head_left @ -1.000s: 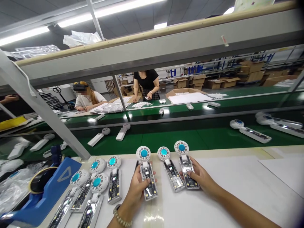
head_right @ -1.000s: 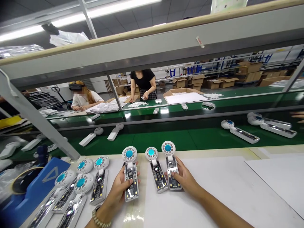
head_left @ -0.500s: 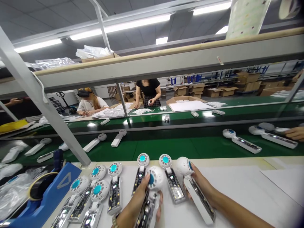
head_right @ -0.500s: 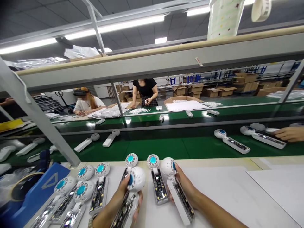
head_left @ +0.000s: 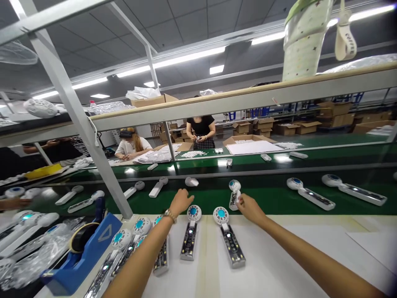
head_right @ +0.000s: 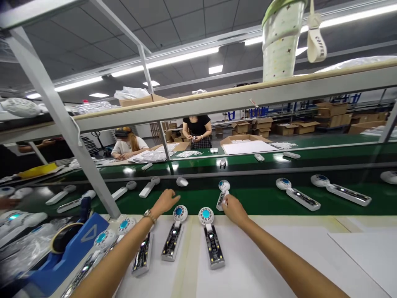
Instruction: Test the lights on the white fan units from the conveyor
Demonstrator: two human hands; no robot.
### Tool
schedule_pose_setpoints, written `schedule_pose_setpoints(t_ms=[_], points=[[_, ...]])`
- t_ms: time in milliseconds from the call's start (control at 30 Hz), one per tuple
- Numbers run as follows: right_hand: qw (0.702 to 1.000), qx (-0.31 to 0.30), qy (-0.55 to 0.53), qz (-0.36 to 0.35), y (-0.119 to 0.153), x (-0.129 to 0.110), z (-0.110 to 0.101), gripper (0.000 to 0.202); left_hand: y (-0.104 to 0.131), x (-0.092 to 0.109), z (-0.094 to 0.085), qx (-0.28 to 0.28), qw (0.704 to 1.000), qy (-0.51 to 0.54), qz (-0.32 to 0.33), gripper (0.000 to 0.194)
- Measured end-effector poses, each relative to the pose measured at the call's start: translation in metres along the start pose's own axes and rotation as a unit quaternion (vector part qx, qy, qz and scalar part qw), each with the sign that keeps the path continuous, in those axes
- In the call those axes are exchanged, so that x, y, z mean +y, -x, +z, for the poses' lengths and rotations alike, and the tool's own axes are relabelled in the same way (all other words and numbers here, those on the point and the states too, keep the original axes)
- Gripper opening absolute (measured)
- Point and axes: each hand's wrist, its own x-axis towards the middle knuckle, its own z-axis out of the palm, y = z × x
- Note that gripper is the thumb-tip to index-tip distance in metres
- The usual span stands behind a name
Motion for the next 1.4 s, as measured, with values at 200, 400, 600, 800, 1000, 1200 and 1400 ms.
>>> schedule_pose_setpoints(t_ms=[200, 400, 600, 800, 1000, 1200, 1400], points=[[0.995, -0.099, 0.008, 0.012, 0.052, -0.015, 0.055, 0.026, 0.06, -0.039, 0.008, -0.15, 0.982, -0.043, -0.101, 0.033], [0.976, -0.189, -0.102, 0.032, 0.064, -0.031, 0.069, 0.028, 0.067, -0.041, 0.044, -0.171, 0.98, 0.089, -0.06, 0.03], [0.897, -0.267, -0.331, 0.117, 0.09, -0.011, 0.043, 0.044, 0.083, -0.044, 0.079, -0.15, 0.951, 0.266, -0.05, 0.034], [0.819, -0.191, -0.515, 0.166, 0.095, 0.007, 0.037, 0.031, 0.103, -0.05, 0.095, -0.146, 0.885, 0.437, -0.061, 0.041], [0.837, -0.124, -0.514, 0.141, 0.074, 0.013, 0.032, 0.032, 0.101, -0.057, 0.094, -0.176, 0.882, 0.433, -0.05, 0.038], [0.824, -0.172, -0.522, 0.135, 0.076, 0.014, 0.025, 0.043, 0.101, -0.061, 0.093, -0.183, 0.872, 0.453, -0.031, 0.037], [0.817, -0.171, -0.529, 0.153, 0.08, 0.016, 0.03, 0.047, 0.105, -0.059, 0.089, -0.205, 0.886, 0.413, -0.039, 0.044]])
